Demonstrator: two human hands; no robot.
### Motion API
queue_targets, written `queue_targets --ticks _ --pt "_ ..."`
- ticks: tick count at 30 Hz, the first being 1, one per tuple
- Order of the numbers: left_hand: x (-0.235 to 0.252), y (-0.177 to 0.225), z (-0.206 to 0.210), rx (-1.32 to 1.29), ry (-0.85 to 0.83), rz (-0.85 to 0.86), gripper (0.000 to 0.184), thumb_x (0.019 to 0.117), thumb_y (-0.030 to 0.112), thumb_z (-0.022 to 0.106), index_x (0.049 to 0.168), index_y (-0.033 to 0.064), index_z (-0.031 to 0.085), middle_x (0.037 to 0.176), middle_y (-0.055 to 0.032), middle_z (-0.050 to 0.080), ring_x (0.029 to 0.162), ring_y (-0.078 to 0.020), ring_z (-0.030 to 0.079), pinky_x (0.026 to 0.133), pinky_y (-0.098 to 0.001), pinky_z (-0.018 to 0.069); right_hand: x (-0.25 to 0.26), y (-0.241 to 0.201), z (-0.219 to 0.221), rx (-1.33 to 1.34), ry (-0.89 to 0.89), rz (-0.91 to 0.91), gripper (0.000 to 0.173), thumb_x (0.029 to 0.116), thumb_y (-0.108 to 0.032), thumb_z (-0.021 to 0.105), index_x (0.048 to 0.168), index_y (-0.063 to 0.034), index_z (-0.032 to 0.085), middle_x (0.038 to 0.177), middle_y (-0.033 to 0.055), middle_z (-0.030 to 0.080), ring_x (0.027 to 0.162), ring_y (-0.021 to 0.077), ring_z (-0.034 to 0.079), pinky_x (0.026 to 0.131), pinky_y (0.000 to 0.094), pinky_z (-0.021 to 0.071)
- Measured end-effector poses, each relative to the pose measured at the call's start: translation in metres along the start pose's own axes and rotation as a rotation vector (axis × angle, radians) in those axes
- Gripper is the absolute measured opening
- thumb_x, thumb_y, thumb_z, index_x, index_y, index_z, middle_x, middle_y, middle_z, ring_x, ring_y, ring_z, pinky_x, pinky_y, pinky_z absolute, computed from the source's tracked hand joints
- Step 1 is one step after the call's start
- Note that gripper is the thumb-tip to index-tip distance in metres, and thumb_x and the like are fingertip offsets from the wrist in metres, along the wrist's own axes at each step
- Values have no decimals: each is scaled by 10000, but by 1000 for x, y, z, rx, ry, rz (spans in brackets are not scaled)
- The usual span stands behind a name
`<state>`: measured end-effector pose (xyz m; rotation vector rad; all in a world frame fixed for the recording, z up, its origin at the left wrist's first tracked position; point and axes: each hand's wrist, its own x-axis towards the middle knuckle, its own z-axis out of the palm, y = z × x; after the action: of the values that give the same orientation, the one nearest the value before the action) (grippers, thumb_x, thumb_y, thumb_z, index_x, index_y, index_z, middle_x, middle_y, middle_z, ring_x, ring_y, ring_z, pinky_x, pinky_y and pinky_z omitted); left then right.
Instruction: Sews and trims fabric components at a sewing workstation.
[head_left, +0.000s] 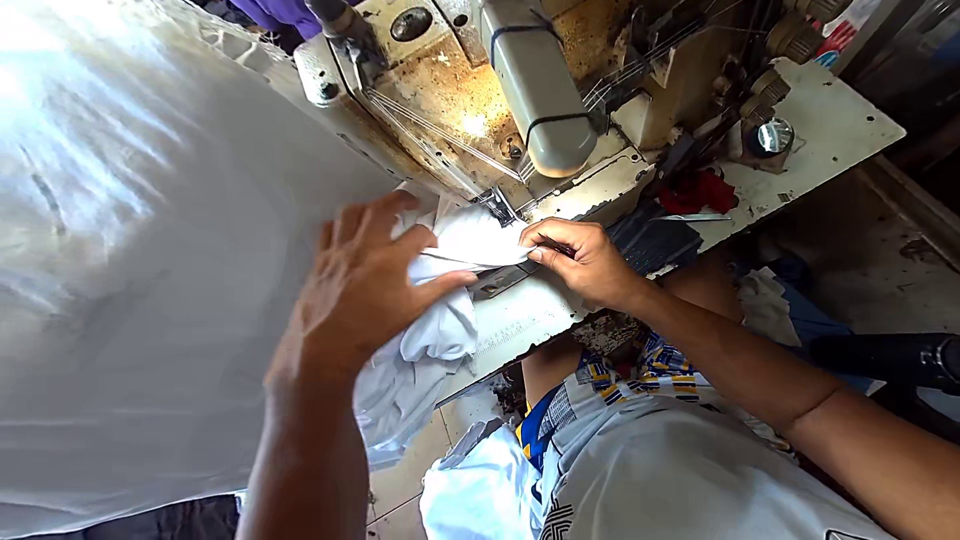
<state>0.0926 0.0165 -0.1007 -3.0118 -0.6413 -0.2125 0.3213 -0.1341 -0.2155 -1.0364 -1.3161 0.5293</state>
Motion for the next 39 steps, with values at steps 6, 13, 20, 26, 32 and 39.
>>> queue_targets --ticks 6,13,20,26,32,39 --pt "-24 17 -35 -181 142 151 329 882 411 745 800 96 689 1393 -103 591 1314 -311 533 1053 -524 470 7 -16 -12 -145 -186 -28 100 980 -7 629 1028 -1 717 999 76 699 910 115 666 827 276 580" --pt "-41 87 0 -324 171 220 327 977 425 672 874 115 675 708 4 624 606 -107 583 531 -302 449 -32 -42 -20 -146 -374 -133 105 981 -39 664 1041 12 733 1028 72 716 967 111 684 870 268 589" --pt "-30 98 78 103 371 60 436 939 249 660 1373 211 642 1520 -122 491 1316 -356 486 1050 -565 342 -65 -37 -18 -140 -198 -23 147 1007 -70 645 1087 14 736 1100 74 722 1005 99 695 878 258 606" --pt "-29 94 76 131 353 -10 129 875 171 660 961 159 755 1522 -93 520 1377 -364 470 1125 -619 282 -71 -38 -18 -109 -161 66 158 1014 -102 647 1089 11 728 1099 65 718 959 78 689 837 230 600" --pt "-22 90 63 120 303 -14 81 851 131 675 900 122 739 1501 -101 540 1363 -363 503 1146 -643 282 -62 -32 -15 -58 -71 87 103 980 -42 668 1037 16 732 1037 68 722 868 78 680 762 227 596" --pt "3 65 51 116 305 -13 109 869 81 640 945 53 713 1425 -163 582 1271 -402 552 1028 -596 407 -29 -17 -6 -70 -13 102 73 973 -41 668 1002 -8 727 994 60 716 822 88 670 713 247 590"
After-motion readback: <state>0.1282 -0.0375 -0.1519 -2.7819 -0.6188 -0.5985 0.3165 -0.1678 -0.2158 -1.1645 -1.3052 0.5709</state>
